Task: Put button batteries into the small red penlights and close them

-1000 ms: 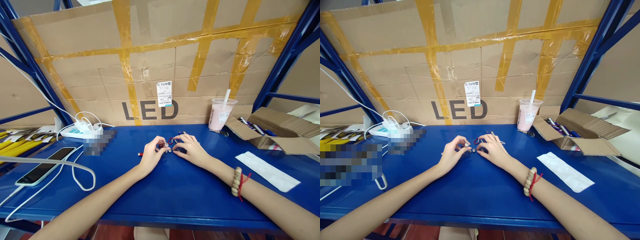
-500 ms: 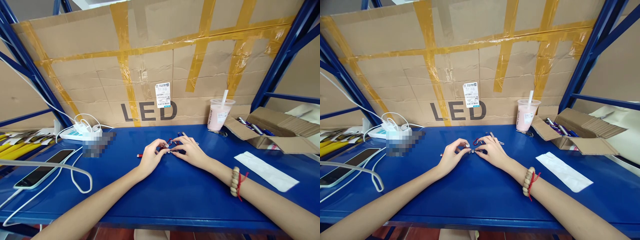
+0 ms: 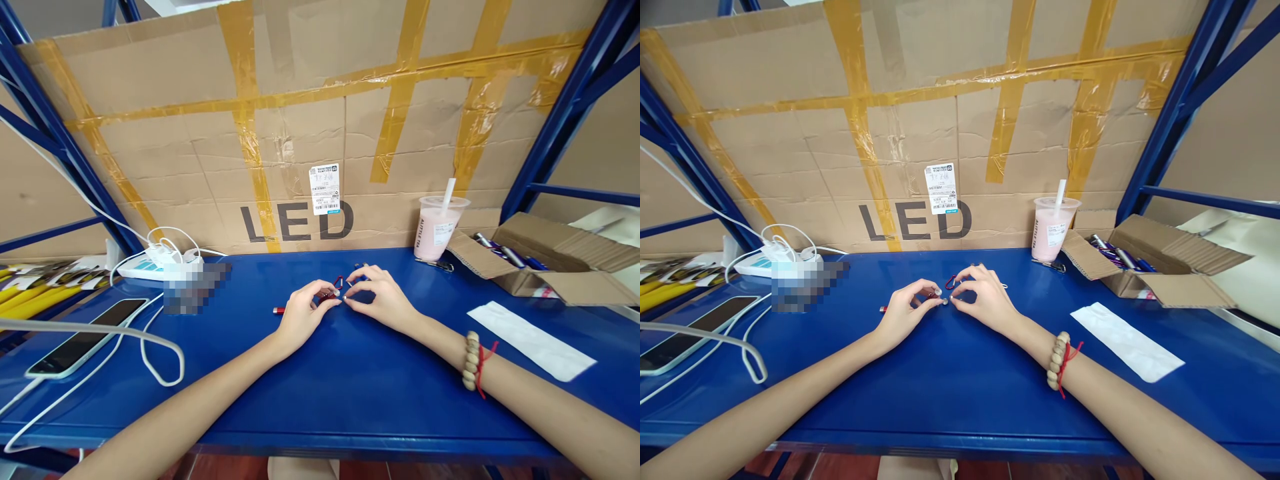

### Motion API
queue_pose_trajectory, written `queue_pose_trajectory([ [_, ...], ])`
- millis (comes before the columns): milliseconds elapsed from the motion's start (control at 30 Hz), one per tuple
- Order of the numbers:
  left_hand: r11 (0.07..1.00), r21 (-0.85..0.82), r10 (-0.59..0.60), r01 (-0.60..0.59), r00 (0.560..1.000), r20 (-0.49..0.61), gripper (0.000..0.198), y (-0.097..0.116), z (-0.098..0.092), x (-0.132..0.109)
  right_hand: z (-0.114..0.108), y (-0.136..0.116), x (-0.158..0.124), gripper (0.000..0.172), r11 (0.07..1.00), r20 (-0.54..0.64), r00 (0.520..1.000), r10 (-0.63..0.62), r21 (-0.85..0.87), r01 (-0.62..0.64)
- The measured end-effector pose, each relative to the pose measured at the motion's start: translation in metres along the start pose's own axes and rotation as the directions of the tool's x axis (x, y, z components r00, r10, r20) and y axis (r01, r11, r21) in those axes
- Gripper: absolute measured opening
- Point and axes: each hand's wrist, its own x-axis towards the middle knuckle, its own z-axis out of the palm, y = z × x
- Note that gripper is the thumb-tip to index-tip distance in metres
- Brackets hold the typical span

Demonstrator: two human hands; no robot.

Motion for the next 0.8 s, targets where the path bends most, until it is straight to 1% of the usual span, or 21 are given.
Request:
queue_pose_trajectory([
  [33,1.0,0.008,0.012,-0.012,1.0,0.001,0.009,-0.001,0.0,0.0,-0.001,-0.003,0.0,0.005,1.0,-0.077,0.997,-0.014,-0.005,0.014],
  [100,0.999,0.025,0.04,-0.04,0.999,-0.002,0.01,-0.002,0.0,0.0,-0.004,-0.009,0.0,0.007,0.999,-0.22,0.974,-0.046,-0.002,0.047],
  [133,0.998,0.032,0.055,-0.055,0.998,-0.002,0.011,-0.003,0.0,-0.001,-0.005,-0.012,0.0,0.008,0.998,-0.265,0.962,-0.066,0.003,0.07],
  [200,0.996,0.045,0.079,-0.079,0.997,-0.003,0.011,-0.004,0.0,-0.001,-0.006,-0.018,0.0,0.009,0.992,-0.299,0.947,-0.119,0.01,0.128],
  [267,0.994,0.058,0.091,-0.091,0.996,-0.007,0.012,-0.004,0.0,-0.001,-0.005,-0.021,-0.001,0.008,0.983,-0.299,0.938,-0.174,0.005,0.184],
  [333,0.993,0.07,0.096,-0.095,0.995,-0.017,0.012,-0.005,0.0,-0.002,-0.005,-0.022,-0.001,0.008,0.977,-0.294,0.933,-0.207,-0.007,0.214],
  [433,0.992,0.075,0.099,-0.097,0.995,-0.026,0.011,-0.005,0.001,-0.003,-0.004,-0.023,-0.001,0.008,0.973,-0.28,0.935,-0.217,0.018,0.231],
  [533,0.994,0.079,0.078,-0.076,0.997,-0.024,0.01,-0.003,0.002,-0.003,-0.004,-0.025,-0.001,0.009,0.971,-0.246,0.948,-0.201,0.08,0.227],
  [600,0.996,0.08,0.05,-0.048,0.998,-0.023,0.011,-0.002,0.002,-0.002,-0.005,-0.024,0.0,0.01,0.976,-0.242,0.959,-0.15,0.117,0.182],
  [667,0.998,0.066,0.011,-0.009,0.999,-0.033,0.012,0.0,0.002,-0.002,-0.006,-0.019,0.0,0.012,0.986,-0.24,0.97,-0.048,0.143,0.084],
  [700,0.998,0.059,-0.01,0.012,0.999,-0.043,0.013,0.0,0.001,-0.002,-0.006,-0.016,0.0,0.013,0.989,-0.218,0.976,0.006,0.143,0.026],
  [767,0.997,0.054,-0.044,0.047,0.997,-0.067,0.013,0.0,0.001,-0.001,-0.006,-0.008,0.0,0.015,0.992,-0.127,0.988,0.083,0.105,-0.07],
  [800,0.997,0.059,-0.053,0.057,0.996,-0.072,0.013,0.0,0.001,-0.001,-0.005,-0.004,0.0,0.018,0.993,-0.068,0.993,0.099,0.074,-0.094],
])
